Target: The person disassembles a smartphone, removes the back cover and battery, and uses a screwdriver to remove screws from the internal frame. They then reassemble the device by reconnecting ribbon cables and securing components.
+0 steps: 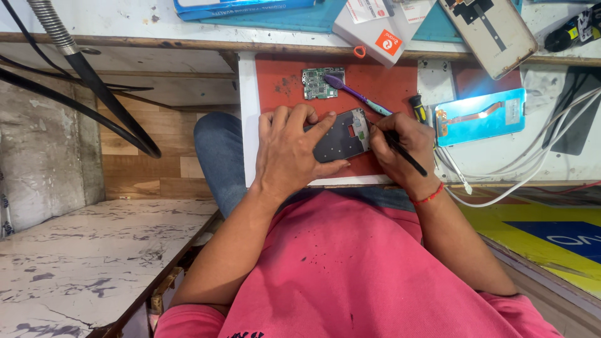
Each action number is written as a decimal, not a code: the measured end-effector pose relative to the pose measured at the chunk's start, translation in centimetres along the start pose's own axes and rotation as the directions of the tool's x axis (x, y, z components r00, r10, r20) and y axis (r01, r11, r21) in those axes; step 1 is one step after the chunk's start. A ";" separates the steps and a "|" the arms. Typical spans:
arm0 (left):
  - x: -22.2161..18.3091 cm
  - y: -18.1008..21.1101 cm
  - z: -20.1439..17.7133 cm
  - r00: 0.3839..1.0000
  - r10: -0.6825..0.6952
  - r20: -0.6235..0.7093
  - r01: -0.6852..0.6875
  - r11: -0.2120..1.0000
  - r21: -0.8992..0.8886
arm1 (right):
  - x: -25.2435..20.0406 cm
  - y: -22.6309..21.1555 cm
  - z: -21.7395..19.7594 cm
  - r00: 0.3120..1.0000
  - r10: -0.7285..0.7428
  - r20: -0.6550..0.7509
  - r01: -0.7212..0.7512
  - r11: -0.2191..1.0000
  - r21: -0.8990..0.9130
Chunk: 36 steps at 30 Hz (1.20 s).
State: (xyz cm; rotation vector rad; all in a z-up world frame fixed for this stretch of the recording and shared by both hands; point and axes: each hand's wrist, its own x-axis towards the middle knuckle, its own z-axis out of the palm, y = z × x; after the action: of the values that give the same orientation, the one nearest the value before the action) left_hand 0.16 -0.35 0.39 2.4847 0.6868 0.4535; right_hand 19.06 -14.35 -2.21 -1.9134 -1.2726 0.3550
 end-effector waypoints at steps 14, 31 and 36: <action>0.1 0.0 -0.1 1.000 0.008 -0.011 -0.007 1.000 0.005 | -0.2 0.6 -0.1 0.998 0.066 0.003 -0.066 0.997 0.030; 0.8 1.5 -1.2 0.989 -0.101 0.111 0.105 0.994 -0.035 | 0.1 1.9 0.3 0.949 0.306 0.070 -0.314 0.938 0.150; 1.2 1.5 -1.2 0.963 -0.153 0.222 0.163 0.986 -0.026 | -0.9 0.6 -0.6 0.962 0.245 0.118 -0.261 0.954 0.148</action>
State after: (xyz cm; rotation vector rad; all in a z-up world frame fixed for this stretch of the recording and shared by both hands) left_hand 1.18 -0.31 2.42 2.3694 0.7675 0.1299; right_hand 19.41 -15.47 -2.46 -1.9405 -1.0249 0.6731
